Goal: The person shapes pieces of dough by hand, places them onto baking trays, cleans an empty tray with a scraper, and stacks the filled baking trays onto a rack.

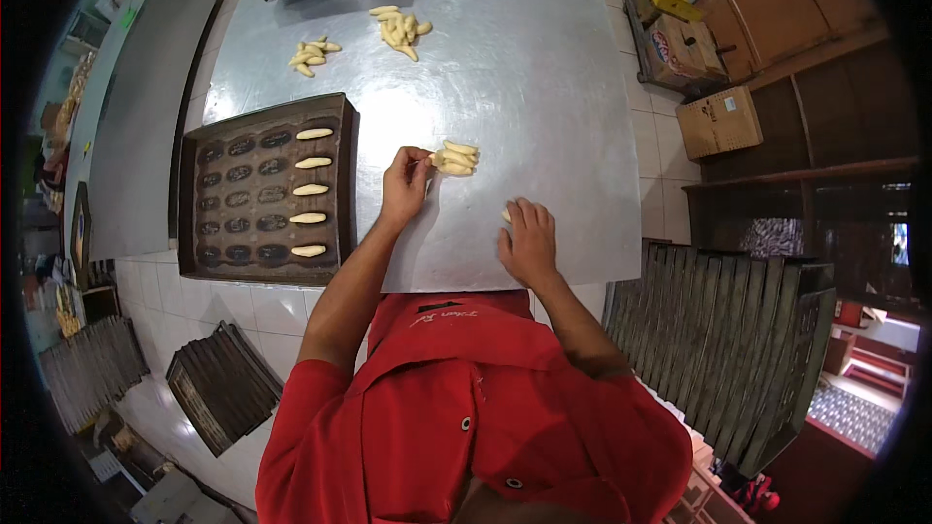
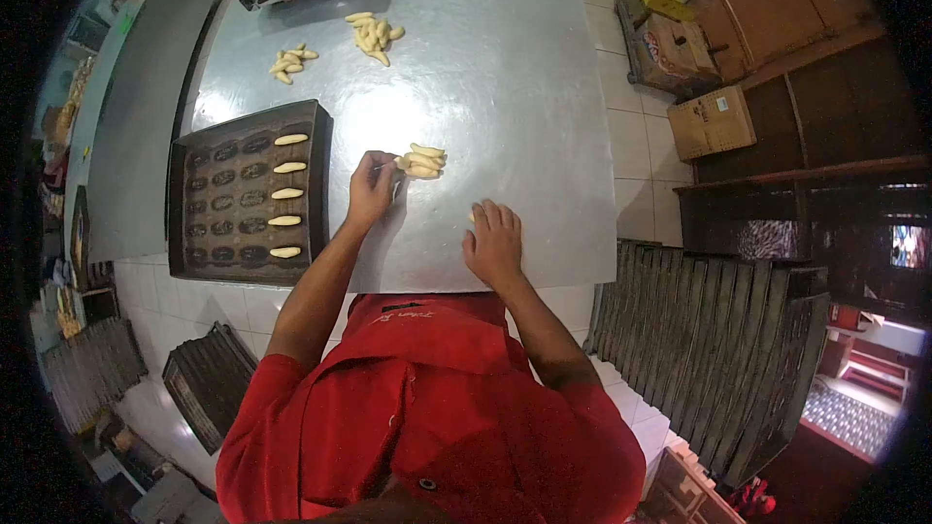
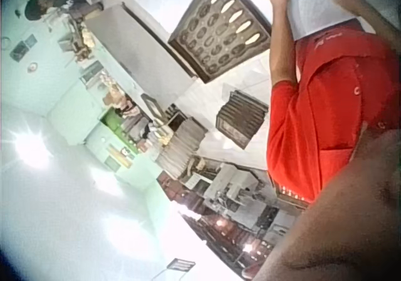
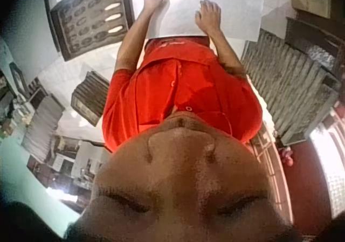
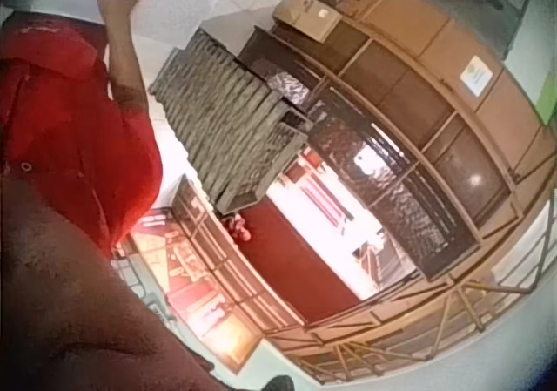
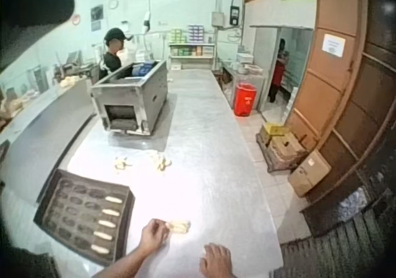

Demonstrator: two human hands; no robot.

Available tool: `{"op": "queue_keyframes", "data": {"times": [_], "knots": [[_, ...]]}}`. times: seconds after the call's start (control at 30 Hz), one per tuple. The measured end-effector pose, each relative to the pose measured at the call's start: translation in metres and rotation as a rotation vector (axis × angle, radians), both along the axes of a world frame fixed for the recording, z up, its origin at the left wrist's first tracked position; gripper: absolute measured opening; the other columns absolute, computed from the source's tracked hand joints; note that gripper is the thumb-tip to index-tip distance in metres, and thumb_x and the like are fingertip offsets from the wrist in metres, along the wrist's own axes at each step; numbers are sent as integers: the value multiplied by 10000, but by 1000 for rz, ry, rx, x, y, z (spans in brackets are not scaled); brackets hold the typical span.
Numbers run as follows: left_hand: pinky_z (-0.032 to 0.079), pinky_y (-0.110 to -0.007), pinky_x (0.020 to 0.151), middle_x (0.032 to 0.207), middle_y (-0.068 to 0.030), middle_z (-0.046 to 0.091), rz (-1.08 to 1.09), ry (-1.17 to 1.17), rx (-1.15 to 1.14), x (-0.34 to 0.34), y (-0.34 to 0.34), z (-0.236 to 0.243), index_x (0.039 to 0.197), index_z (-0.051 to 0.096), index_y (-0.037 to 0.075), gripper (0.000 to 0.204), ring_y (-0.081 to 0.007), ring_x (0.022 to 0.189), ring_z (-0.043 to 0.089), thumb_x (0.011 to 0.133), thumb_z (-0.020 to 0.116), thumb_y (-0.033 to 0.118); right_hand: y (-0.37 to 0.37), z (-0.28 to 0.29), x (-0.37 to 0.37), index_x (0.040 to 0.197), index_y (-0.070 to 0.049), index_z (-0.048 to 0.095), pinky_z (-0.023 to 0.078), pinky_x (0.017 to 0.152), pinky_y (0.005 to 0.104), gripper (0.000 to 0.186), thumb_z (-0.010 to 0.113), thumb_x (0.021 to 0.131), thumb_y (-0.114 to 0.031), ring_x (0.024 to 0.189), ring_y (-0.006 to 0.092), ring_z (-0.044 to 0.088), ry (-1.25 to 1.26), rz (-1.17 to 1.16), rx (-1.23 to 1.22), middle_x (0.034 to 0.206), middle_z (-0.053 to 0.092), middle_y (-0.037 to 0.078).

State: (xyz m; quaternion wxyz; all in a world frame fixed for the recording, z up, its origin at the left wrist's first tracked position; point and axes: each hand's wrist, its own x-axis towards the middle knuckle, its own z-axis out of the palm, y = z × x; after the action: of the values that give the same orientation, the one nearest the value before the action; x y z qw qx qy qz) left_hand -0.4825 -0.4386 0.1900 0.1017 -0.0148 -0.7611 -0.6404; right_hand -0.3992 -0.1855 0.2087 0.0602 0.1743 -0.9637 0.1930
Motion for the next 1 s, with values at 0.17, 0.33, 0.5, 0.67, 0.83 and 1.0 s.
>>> {"op": "queue_keyframes", "data": {"times": [0.17,0.33,0.5,0.67,0.83,1.0], "knots": [[564,-313,797,1017,-90,578,589,-72,679,-15,-16,-3,1101,481,37,153,-187,853,630,1020,555,144,13,5,-15,1143,-22,613,434,919,454,364,630,779,-20,1024,371,534,-52,1,-248,1071,594,157],[536,-334,725,913,-98,609,279,295,-305,14,-40,24,1110,566,35,182,-189,871,628,956,631,108,13,1,-25,1210,29,600,515,786,265,271,563,1000,-139,894,150,652,-419,-318,-965,1054,698,106],[460,-403,837,915,-108,654,-134,128,-797,13,-35,18,1096,642,66,336,-302,871,628,817,727,231,-7,4,-21,1203,2,614,496,739,246,245,546,1010,-133,856,107,625,-627,-412,-1164,1036,691,71],[377,-530,1002,1262,-202,581,36,218,-957,-8,-7,9,1301,554,-2,516,-366,1211,513,876,644,278,-14,2,-15,1198,7,607,508,741,254,244,541,1015,-141,849,110,633,-678,-396,-1215,1060,693,84],[179,-622,1166,1557,-298,290,-178,0,-1118,99,-4,-11,1457,348,-106,687,-416,1483,231,907,538,260,5,0,10,1249,20,552,547,862,326,284,523,981,-68,962,202,679,-737,-350,-1471,1095,695,150],[126,-667,1155,1593,-282,225,-138,32,-1177,80,-14,-10,1499,342,-28,644,-406,1504,177,967,478,308,8,-10,28,1240,24,552,542,853,312,295,537,949,-20,952,196,678,-756,-366,-1510,1116,679,148]]}}
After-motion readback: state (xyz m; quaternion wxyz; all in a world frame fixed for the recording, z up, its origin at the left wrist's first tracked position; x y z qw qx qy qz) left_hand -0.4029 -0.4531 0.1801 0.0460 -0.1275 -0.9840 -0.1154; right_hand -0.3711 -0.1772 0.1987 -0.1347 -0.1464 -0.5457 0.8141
